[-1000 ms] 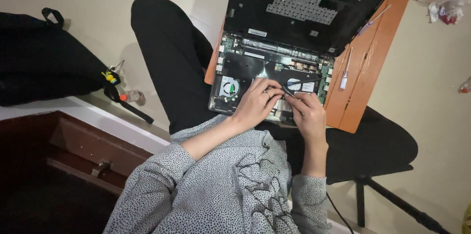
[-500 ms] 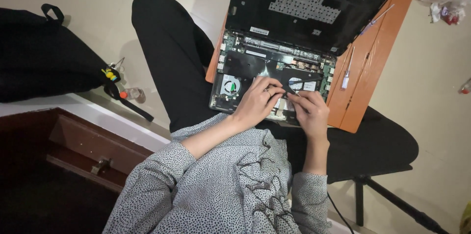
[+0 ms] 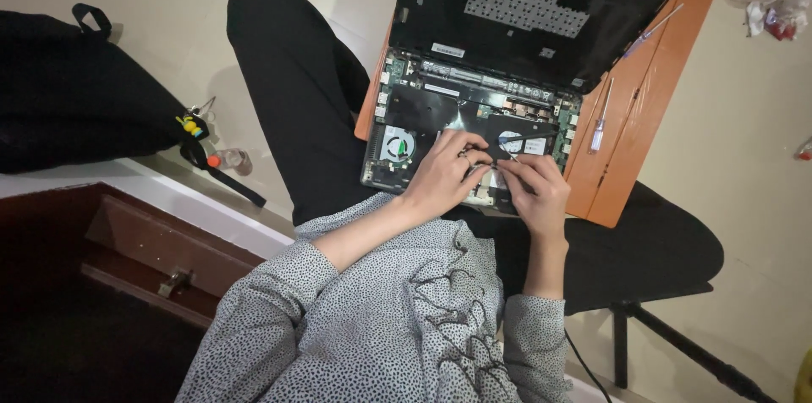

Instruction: Adjusting and connecting internal ribbon cables and components inside a disassembled laptop.

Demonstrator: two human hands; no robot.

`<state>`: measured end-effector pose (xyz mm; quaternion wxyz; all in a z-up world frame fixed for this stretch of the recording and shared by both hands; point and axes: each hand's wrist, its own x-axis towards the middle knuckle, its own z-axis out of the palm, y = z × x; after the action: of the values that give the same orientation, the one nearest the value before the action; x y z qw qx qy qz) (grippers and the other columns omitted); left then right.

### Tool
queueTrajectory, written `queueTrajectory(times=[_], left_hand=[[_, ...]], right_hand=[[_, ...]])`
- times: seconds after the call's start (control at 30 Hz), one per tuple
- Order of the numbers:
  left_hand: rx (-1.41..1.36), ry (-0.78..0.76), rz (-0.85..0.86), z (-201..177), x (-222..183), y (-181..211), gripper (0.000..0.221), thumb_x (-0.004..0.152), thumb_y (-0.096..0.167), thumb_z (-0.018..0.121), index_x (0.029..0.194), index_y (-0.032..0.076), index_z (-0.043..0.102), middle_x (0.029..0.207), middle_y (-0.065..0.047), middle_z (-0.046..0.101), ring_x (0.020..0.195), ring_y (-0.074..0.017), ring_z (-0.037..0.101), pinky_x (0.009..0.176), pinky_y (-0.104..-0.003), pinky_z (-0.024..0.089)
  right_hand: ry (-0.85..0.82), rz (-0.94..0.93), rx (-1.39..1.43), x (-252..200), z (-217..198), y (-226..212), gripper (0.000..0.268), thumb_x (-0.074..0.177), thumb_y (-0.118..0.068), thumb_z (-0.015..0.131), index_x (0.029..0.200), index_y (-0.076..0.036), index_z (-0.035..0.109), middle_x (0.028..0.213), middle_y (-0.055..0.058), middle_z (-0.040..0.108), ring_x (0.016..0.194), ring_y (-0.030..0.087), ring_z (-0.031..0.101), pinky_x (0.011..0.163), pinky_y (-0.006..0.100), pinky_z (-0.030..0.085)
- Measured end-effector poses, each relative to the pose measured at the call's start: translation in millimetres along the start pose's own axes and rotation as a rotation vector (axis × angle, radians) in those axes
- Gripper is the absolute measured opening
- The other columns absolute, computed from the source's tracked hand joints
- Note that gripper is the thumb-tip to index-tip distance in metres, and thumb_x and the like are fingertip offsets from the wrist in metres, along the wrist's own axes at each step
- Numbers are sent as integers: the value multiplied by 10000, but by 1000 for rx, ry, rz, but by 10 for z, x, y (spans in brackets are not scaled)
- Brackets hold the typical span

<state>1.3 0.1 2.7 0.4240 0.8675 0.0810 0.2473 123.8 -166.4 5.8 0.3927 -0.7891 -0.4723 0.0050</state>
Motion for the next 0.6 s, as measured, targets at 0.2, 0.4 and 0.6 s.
queueTrajectory(times=[0.2, 0.4, 0.6], left_hand=[[31, -23, 7, 34, -16, -4, 99, 920, 137, 693, 947, 55, 740, 1111, -55, 623, 1148, -271, 586, 953, -378, 491], [52, -23, 1, 85, -37, -50, 109, 906, 159, 710, 946, 68, 754, 1132, -51, 623, 1168, -277, 566, 998, -387, 477], [34, -71, -33, 61, -22, -40, 121, 911, 161, 705, 968, 77, 772, 1147, -52, 623, 1186, -276, 559, 1018, -394, 466]], right_hand=[[7, 16, 0, -5, 4, -34, 167, 836, 46, 838, 954, -71, 821, 866, 96, 711, 771, 298, 679, 729, 405, 570], [20, -28, -33, -36, 41, 2, 161, 836, 34, 840, 953, -70, 803, 894, 85, 706, 797, 287, 683, 727, 395, 577], [7, -58, -64, 5, 24, -58, 154, 842, 46, 819, 958, -47, 780, 902, 100, 691, 801, 303, 677, 706, 409, 578]])
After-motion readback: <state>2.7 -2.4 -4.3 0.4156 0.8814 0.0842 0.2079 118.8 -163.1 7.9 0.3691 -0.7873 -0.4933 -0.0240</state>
